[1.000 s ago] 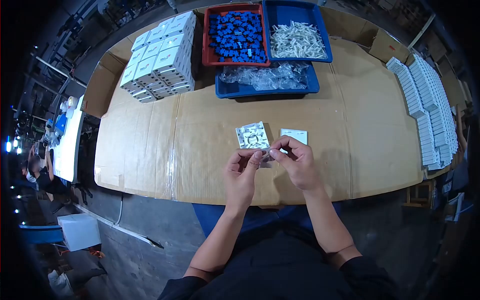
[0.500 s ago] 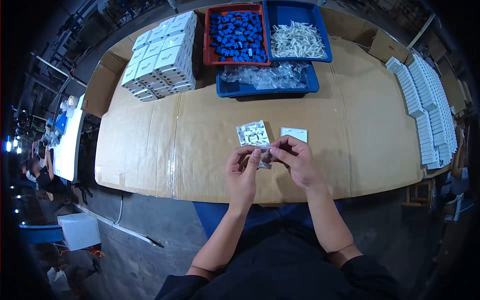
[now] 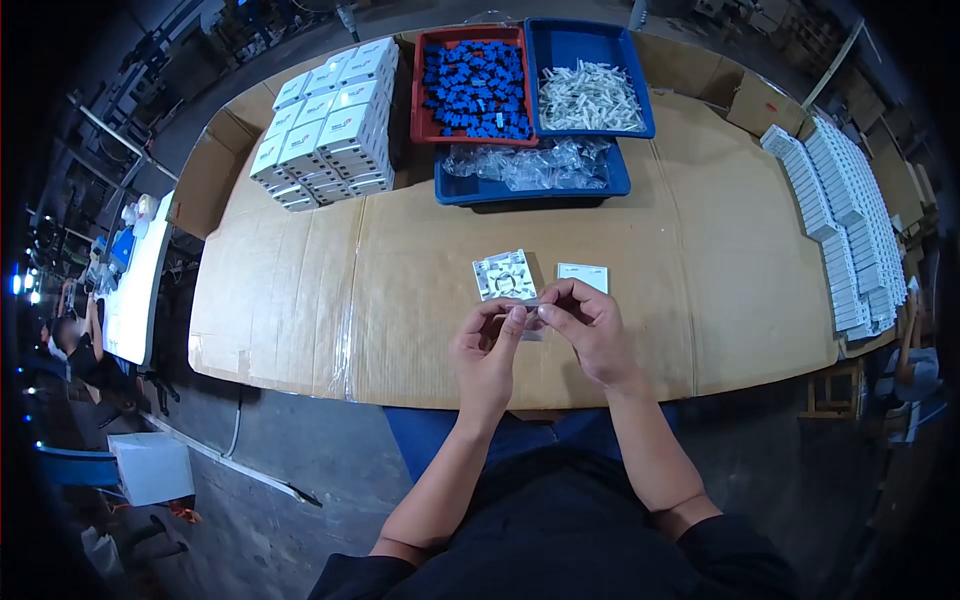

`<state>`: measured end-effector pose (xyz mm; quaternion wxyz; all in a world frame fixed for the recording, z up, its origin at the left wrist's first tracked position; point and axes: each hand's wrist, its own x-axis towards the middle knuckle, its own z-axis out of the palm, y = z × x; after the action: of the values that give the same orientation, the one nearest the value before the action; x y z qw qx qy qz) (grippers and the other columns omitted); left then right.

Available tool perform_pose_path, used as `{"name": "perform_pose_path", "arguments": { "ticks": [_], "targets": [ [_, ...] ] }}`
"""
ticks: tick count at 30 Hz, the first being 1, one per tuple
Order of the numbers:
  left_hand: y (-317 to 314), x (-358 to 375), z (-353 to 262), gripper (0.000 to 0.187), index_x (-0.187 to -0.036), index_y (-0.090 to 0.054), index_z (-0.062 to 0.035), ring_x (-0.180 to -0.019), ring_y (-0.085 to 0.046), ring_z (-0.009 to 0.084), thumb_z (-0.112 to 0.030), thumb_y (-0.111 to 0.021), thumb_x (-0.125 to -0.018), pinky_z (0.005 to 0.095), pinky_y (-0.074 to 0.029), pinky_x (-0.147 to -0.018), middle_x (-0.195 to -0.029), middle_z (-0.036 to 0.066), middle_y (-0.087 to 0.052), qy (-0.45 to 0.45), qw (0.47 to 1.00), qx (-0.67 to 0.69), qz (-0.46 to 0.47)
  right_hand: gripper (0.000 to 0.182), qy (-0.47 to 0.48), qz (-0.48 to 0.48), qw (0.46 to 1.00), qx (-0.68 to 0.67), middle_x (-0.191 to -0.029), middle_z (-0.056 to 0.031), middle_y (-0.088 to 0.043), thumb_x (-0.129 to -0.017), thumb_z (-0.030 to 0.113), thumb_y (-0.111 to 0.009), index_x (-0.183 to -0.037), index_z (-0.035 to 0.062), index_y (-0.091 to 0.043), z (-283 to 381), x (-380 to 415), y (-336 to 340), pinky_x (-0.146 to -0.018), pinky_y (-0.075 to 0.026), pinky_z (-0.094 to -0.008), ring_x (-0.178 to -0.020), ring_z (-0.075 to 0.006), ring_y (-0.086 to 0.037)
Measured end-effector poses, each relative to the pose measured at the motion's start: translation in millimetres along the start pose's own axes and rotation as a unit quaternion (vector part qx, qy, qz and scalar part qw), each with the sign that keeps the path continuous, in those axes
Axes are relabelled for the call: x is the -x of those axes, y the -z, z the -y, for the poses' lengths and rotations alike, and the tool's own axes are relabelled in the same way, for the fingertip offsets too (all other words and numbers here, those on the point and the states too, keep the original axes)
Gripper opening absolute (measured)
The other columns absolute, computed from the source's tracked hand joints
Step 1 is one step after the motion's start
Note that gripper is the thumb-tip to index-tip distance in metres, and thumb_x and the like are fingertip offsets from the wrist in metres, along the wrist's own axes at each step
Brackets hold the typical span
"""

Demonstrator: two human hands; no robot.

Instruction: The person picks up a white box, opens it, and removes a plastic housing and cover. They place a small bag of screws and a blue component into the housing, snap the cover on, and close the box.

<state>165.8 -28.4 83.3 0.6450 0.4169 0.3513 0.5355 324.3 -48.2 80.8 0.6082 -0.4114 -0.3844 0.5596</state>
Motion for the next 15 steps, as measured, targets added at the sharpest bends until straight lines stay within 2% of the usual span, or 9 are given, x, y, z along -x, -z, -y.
{"name": "perform_pose_path", "arguments": {
  "ticks": [10,15],
  "targets": [
    [3.6,10.9,-2.9,0.018,-0.115,-0.066,0.0006,-0.096,-0.070,0.0117,-0.012,-0.069,-0.103,0.0270,-0.056,-0.085,-0.103,0.007,-0.074,-0.019,0.999,-0.014,0.025,0.009,0.012,-0.005,1.000,0.009,-0.105,0.0002,-0.063,-0.099,0.003,-0.069,-0.107,0.0009,-0.065,2.1,12.4,-12.2,-0.089,-0.052,-0.0237,-0.099,-0.0068,-0.062],
    [7.6,15.9,-10.6,0.015,-0.116,-0.067,0.0014,-0.097,-0.069,0.0108,-0.006,-0.067,-0.103,0.0258,-0.054,-0.088,-0.105,0.007,-0.074,-0.020,0.998,-0.014,0.054,0.009,0.032,0.021,0.999,0.018,-0.106,0.0001,-0.061,-0.100,0.003,-0.068,-0.107,0.0008,-0.064,7.2,15.9,-13.2,-0.090,-0.053,-0.0250,-0.100,-0.0070,-0.061]
  ]
}}
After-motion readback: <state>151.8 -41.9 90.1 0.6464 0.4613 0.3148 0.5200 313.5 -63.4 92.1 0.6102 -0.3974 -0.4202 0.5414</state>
